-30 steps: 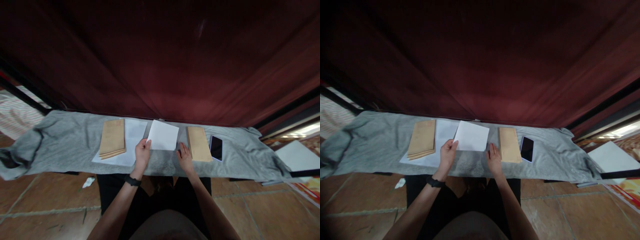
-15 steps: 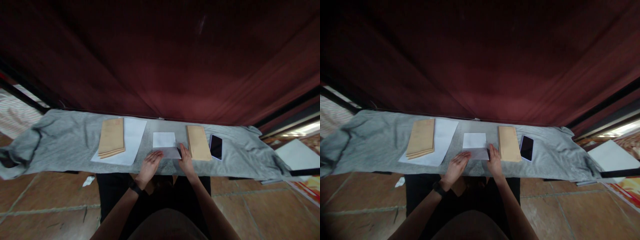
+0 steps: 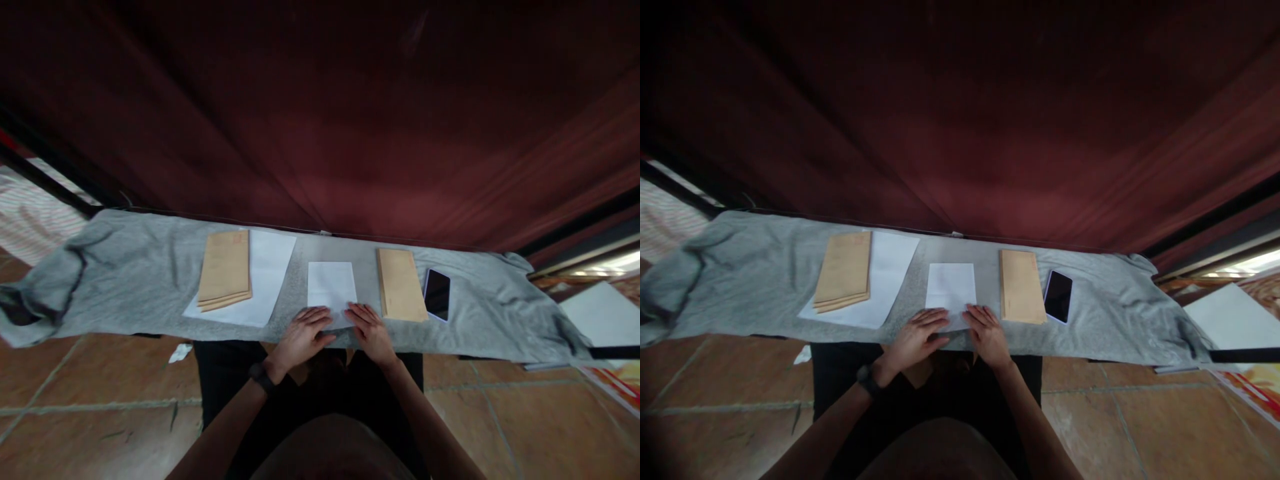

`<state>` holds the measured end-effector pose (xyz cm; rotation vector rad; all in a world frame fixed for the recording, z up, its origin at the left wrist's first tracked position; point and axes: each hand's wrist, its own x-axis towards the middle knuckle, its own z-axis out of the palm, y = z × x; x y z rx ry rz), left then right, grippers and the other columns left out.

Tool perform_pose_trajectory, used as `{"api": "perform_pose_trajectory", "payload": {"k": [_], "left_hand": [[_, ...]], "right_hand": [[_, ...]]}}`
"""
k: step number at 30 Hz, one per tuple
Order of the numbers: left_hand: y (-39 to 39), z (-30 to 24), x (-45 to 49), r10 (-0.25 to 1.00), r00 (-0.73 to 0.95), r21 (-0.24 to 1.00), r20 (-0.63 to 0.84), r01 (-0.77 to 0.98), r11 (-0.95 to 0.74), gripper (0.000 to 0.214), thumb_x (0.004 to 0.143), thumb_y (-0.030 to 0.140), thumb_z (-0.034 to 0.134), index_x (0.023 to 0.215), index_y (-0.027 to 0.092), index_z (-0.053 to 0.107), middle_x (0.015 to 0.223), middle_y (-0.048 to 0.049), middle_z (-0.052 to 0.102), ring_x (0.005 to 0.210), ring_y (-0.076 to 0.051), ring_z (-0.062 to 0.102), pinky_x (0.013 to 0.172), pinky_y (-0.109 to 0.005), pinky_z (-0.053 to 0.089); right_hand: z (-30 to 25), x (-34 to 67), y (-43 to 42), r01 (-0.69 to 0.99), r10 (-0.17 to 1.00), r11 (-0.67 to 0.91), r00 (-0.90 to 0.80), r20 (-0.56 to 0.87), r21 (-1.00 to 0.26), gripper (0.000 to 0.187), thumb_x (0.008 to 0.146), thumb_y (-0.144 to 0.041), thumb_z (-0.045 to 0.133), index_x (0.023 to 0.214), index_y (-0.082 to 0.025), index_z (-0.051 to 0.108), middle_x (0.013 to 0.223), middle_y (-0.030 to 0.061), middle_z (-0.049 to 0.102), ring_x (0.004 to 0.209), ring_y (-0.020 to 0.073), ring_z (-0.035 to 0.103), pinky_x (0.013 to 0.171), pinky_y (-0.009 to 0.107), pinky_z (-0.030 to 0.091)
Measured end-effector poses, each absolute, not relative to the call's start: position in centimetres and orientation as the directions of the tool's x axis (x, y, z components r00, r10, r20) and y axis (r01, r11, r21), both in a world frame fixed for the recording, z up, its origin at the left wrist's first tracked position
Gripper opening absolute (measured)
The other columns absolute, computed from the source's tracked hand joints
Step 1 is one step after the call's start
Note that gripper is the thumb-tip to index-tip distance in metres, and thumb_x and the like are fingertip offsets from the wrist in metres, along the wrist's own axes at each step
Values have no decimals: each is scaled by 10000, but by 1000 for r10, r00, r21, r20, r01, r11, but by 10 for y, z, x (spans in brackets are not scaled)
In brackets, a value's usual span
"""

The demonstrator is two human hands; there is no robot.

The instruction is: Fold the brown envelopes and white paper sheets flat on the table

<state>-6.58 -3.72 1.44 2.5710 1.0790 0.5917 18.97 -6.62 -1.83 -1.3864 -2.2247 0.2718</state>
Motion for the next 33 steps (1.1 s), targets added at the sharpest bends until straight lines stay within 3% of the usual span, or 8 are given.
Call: {"api": "perform_pose_trajectory", "payload": {"k": [5,11,14,23,33], "left_hand": [[-8,27,-40,728,667,385,162,636,-668,478,1073,422,342,1459,201,519,1544,-64,509,1452,-177,433,1221,-389,328],[32,9,2,660,746,262,88,622,-737,514,1082,422,264,1498,202,473,1610,-57,413,1522,-206,305,1259,-437,213],[45,1,10,684,724,229,88,654,-721,536,1078,417,259,1526,177,429,1631,-80,370,1534,-209,276,1265,-441,192],[66,-13,-12,844,499,252,199,806,-536,612,1052,429,305,1534,61,384,1612,-182,372,1531,-268,285,1253,-469,245],[34,-12,-56,897,378,263,228,863,-431,590,1051,393,310,1528,56,402,1594,-187,400,1522,-286,306,1244,-500,272]], "right_hand": [[-17,186,-68,802,879,461,-355,317,-380,523,916,-83,477,1384,-269,619,1475,44,582,1355,223,553,1201,510,393],[-20,184,-70,828,886,435,-325,330,-353,498,899,-99,507,1356,-237,647,1409,72,639,1345,230,562,1205,494,391],[-21,184,-69,830,888,433,-325,326,-350,498,898,-97,502,1351,-243,649,1438,57,617,1347,225,558,1212,489,379],[-16,183,-69,824,899,423,-332,284,-376,516,900,-92,478,1366,-250,634,1472,45,587,1369,222,535,1220,499,362],[-13,184,-70,817,900,426,-338,275,-389,531,905,-100,489,1398,-259,606,1498,33,561,1391,228,513,1227,493,346]]}}
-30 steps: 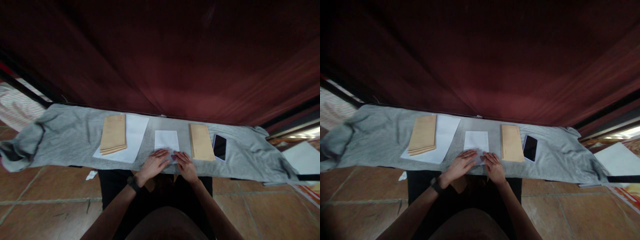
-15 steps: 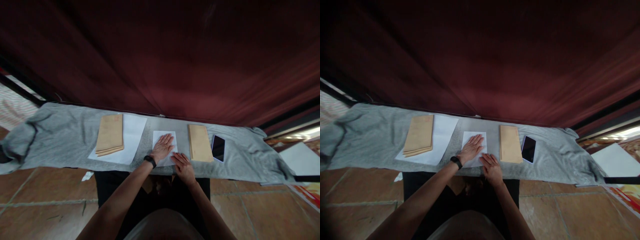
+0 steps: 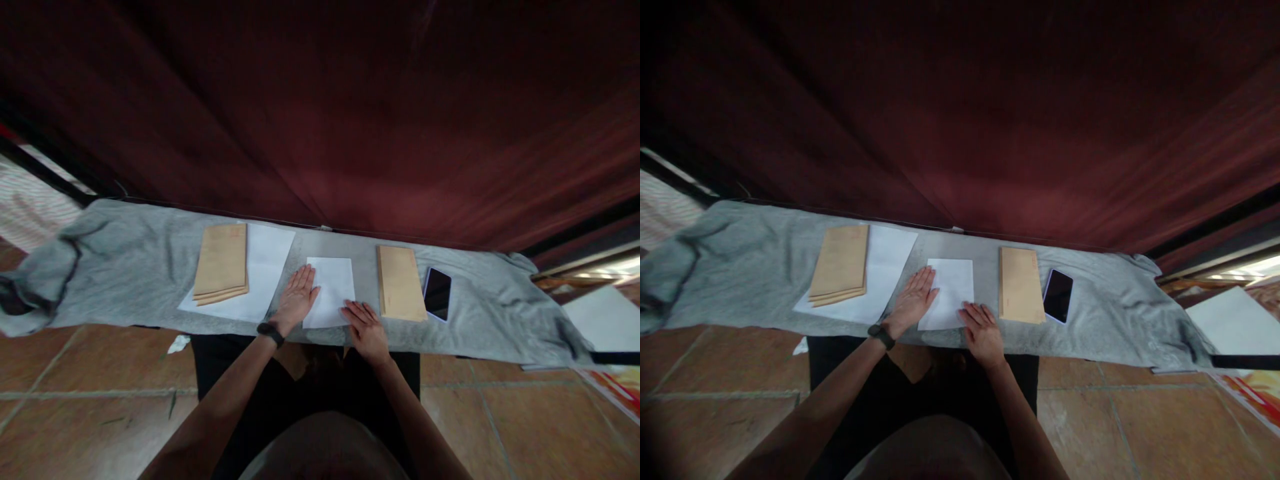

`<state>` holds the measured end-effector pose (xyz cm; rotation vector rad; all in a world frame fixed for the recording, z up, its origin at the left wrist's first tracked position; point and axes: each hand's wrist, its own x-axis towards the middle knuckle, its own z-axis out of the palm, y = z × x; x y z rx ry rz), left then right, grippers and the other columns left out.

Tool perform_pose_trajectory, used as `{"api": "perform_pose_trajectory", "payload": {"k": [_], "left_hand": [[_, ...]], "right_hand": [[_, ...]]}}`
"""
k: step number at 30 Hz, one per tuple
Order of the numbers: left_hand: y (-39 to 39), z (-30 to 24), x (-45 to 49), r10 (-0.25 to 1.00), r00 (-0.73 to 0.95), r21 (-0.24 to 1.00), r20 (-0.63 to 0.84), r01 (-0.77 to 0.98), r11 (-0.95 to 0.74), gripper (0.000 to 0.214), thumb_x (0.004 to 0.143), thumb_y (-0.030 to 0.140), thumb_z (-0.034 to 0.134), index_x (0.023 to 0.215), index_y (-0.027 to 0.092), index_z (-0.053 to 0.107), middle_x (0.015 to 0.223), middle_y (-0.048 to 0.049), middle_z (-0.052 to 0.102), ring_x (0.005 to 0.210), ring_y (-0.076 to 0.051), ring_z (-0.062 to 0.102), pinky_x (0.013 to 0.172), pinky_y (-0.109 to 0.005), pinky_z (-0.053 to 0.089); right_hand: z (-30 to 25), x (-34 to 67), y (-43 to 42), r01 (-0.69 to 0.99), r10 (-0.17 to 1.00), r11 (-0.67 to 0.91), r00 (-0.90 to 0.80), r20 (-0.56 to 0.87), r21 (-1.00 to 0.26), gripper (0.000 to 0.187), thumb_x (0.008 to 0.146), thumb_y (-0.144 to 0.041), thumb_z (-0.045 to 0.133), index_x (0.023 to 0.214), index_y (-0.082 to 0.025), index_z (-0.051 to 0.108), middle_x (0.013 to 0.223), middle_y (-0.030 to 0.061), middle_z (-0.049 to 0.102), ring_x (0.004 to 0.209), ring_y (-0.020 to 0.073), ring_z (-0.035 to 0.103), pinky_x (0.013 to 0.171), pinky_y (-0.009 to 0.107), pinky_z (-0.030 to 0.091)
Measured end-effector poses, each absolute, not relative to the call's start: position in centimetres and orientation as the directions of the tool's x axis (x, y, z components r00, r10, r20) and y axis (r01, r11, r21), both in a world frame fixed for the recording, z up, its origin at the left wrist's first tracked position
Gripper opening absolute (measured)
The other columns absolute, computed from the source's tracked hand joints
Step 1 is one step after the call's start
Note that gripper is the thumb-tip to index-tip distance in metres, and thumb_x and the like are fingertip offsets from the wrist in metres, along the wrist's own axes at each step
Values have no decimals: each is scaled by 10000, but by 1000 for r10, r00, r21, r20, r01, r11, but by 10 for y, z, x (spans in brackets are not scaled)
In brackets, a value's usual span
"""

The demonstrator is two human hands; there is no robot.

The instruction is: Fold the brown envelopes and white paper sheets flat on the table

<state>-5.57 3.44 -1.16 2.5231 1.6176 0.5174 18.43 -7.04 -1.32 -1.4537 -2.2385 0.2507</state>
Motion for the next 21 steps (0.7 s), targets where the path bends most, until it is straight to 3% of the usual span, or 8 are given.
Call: {"api": "perform_pose_trajectory", "payload": {"k": [8,15,21], "left_hand": [[-36,3,-70,737,635,261,229,690,-675,487,1034,427,465,1469,213,502,1580,-90,454,1491,-231,376,1249,-496,274],[-44,-4,-64,744,618,223,252,712,-666,486,1027,357,495,1481,183,479,1573,-110,459,1482,-234,391,1237,-478,315],[-43,-10,-63,759,594,229,268,726,-649,457,1015,351,499,1431,164,527,1525,-135,518,1450,-239,444,1218,-472,354]], "right_hand": [[-13,182,-71,816,899,426,-333,286,-390,524,918,-103,475,1413,-233,586,1493,50,566,1390,233,514,1218,506,349],[-1,188,-70,779,900,436,-368,235,-450,484,965,-228,506,1447,-215,553,1515,82,538,1409,248,496,1223,534,334],[8,147,-49,770,922,384,-287,261,-510,477,1066,-313,350,1509,-191,480,1515,95,537,1445,225,454,1223,484,365]]}}
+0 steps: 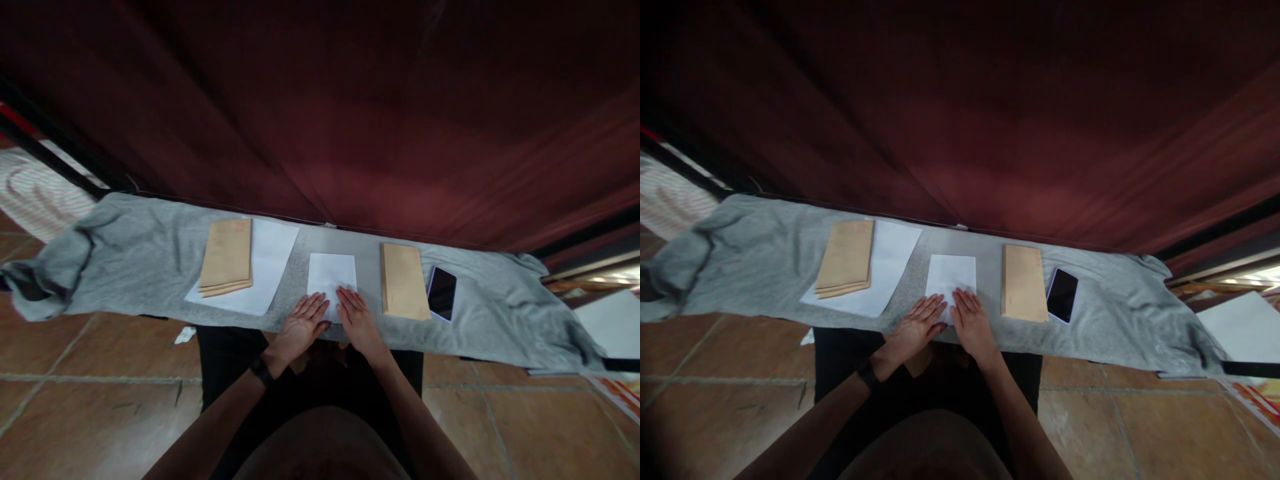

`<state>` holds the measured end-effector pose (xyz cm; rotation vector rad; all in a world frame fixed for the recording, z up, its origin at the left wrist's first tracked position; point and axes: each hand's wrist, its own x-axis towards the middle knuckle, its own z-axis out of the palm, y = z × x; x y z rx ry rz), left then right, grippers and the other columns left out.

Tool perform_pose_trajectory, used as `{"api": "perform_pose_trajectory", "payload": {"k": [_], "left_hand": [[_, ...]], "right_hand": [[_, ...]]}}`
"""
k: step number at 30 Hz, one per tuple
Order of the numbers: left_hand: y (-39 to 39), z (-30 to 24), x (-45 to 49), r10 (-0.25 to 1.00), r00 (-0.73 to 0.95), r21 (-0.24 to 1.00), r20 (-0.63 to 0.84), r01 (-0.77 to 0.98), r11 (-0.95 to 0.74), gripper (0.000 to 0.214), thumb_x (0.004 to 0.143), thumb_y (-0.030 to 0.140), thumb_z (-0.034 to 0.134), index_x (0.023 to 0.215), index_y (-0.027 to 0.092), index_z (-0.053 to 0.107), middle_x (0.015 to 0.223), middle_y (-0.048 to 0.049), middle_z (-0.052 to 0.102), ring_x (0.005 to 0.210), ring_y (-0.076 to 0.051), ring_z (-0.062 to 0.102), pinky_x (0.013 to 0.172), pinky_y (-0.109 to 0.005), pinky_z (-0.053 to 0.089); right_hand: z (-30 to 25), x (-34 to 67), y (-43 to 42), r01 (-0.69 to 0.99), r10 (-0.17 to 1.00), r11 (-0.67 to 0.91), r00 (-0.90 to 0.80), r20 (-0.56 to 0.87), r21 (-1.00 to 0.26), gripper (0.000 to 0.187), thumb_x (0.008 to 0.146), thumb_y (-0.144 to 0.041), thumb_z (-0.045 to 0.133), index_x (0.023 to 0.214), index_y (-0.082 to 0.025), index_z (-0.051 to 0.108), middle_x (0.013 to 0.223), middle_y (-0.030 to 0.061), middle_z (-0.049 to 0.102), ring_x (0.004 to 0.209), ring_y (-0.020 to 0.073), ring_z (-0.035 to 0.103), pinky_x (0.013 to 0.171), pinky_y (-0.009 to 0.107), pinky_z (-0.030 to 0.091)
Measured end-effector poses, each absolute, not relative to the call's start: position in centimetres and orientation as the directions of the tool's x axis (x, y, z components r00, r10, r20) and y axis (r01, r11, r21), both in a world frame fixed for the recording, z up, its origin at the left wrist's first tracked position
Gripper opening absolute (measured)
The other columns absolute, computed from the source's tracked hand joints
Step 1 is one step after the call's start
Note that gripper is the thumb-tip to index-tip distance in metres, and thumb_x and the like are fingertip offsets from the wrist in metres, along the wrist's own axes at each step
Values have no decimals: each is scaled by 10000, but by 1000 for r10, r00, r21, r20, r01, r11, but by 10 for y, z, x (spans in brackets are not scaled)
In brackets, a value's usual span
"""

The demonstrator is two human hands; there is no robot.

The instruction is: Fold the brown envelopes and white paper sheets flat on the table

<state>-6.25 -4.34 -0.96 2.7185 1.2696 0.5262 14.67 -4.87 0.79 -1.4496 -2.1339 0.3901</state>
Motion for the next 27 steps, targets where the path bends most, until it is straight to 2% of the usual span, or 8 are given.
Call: {"api": "perform_pose_trajectory", "payload": {"k": [5,9,17,21,25,27], "left_hand": [[-48,-15,-60,790,580,256,198,748,-613,435,948,204,498,1359,89,580,1411,-181,616,1401,-267,506,1224,-479,343],[-53,-12,-57,800,574,255,177,758,-600,476,948,157,436,1405,57,527,1448,-198,580,1429,-276,469,1229,-488,328],[-51,-7,-53,787,587,181,192,767,-616,485,1017,277,401,1481,137,434,1546,-165,484,1470,-258,412,1203,-486,345],[-49,-6,-53,785,600,200,153,759,-619,476,1011,264,401,1471,145,441,1552,-192,467,1457,-287,430,1183,-492,361],[-49,-5,-55,767,629,136,126,755,-642,434,1016,242,367,1425,145,477,1516,-207,506,1442,-303,450,1170,-513,373],[-50,-5,-59,752,648,104,125,745,-659,438,998,179,356,1416,162,489,1507,-191,522,1440,-297,454,1168,-522,378]], "right_hand": [[-1,91,-34,773,914,403,-314,255,-490,507,1079,-336,332,1532,-134,436,1579,120,447,1495,225,373,1238,456,343],[-11,89,-41,830,924,374,-295,244,-413,531,1074,-343,371,1551,-113,396,1597,140,407,1505,243,354,1259,472,289],[-20,137,-60,886,924,313,-200,327,-342,626,1056,-366,430,1612,-144,248,1638,165,312,1512,301,330,1229,547,308],[-22,149,-66,905,923,282,-166,347,-319,663,1052,-383,452,1622,-148,209,1632,174,331,1499,326,349,1212,557,327],[-21,155,-72,904,923,290,-179,341,-312,658,1052,-379,450,1623,-161,208,1636,166,330,1500,323,348,1211,552,335],[-19,157,-75,901,923,300,-192,333,-312,653,1050,-382,450,1620,-161,220,1635,166,332,1502,321,346,1210,554,338]]}}
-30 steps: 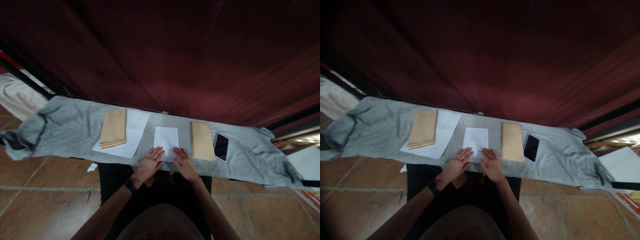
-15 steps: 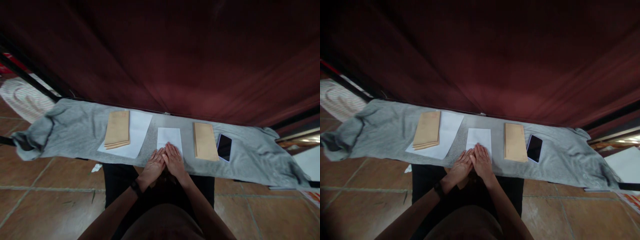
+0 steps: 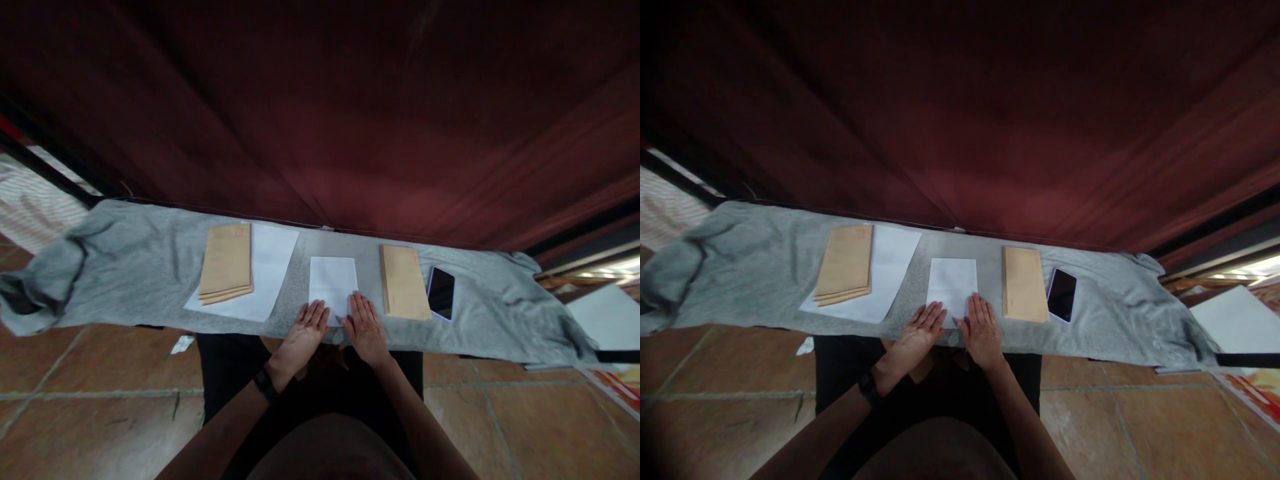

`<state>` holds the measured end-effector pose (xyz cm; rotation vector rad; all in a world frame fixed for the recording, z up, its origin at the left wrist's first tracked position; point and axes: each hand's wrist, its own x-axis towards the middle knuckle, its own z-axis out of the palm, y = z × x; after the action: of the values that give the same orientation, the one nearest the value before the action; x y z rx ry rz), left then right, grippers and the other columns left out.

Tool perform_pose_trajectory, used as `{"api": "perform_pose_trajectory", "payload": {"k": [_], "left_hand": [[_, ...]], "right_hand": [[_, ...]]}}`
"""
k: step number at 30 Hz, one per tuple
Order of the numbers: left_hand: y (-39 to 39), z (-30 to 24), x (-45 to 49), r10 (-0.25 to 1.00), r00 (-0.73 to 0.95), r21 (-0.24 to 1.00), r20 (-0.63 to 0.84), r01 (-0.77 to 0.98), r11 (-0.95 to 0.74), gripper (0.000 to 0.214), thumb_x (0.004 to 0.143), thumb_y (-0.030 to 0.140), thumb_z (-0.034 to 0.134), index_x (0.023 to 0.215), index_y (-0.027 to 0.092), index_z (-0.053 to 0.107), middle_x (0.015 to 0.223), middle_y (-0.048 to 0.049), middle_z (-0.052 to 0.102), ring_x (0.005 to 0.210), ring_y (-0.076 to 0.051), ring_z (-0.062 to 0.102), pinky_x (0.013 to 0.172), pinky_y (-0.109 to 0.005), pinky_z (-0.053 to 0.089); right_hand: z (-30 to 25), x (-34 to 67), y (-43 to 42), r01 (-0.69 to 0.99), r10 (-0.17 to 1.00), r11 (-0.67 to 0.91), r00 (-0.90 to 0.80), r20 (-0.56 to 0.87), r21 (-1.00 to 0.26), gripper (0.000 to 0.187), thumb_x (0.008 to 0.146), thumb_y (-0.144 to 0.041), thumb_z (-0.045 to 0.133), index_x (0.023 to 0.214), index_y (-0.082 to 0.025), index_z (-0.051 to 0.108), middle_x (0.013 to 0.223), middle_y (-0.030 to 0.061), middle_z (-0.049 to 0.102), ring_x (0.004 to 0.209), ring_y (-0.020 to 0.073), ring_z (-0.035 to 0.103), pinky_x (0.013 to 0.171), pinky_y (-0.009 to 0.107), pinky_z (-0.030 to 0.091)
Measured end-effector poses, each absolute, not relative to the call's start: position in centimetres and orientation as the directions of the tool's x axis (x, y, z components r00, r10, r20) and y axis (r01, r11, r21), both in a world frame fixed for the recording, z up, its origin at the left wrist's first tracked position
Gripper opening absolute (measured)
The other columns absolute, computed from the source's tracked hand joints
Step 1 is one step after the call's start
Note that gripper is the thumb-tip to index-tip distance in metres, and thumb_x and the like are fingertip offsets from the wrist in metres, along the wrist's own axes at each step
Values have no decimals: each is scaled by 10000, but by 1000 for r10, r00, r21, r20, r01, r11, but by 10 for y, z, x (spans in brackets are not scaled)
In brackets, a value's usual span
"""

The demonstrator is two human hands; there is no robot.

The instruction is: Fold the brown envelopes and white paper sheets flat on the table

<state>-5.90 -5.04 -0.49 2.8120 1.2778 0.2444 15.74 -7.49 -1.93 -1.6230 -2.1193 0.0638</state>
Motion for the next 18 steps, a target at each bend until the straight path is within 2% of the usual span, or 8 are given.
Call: {"api": "perform_pose_trajectory", "payload": {"k": [4,8,11,14,18], "left_hand": [[-50,-7,-70,714,686,52,142,715,-697,567,906,18,335,1434,165,480,1519,-163,517,1447,-255,448,1175,-492,387],[-46,-5,-75,699,701,18,140,705,-709,581,859,-22,364,1390,135,539,1479,-160,561,1399,-242,509,1142,-443,435],[-46,5,-73,723,676,49,141,725,-687,510,861,8,420,1324,116,606,1431,-162,606,1346,-256,564,1126,-439,453],[-47,19,-63,768,620,134,162,757,-639,420,899,91,470,1282,117,642,1390,-152,641,1309,-252,594,1157,-434,425],[-41,24,-31,794,559,213,240,767,-605,435,980,197,417,1382,136,573,1455,-124,594,1366,-223,542,1181,-420,403]], "right_hand": [[-15,161,-79,884,912,360,-266,313,-297,679,1032,-428,485,1614,-176,242,1622,154,365,1492,313,367,1226,560,316],[-12,161,-80,884,905,384,-304,297,-266,645,1024,-422,500,1591,-183,309,1612,133,393,1484,295,385,1246,540,284],[-11,159,-80,898,914,358,-281,294,-255,605,1027,-399,490,1567,-156,361,1601,134,412,1477,284,397,1245,521,288],[-11,158,-80,903,915,350,-273,298,-249,580,1022,-382,494,1545,-150,403,1586,128,437,1470,273,409,1243,504,292],[-12,157,-80,906,914,347,-270,302,-241,573,1005,-353,515,1536,-154,427,1585,120,439,1462,263,421,1246,485,290]]}}
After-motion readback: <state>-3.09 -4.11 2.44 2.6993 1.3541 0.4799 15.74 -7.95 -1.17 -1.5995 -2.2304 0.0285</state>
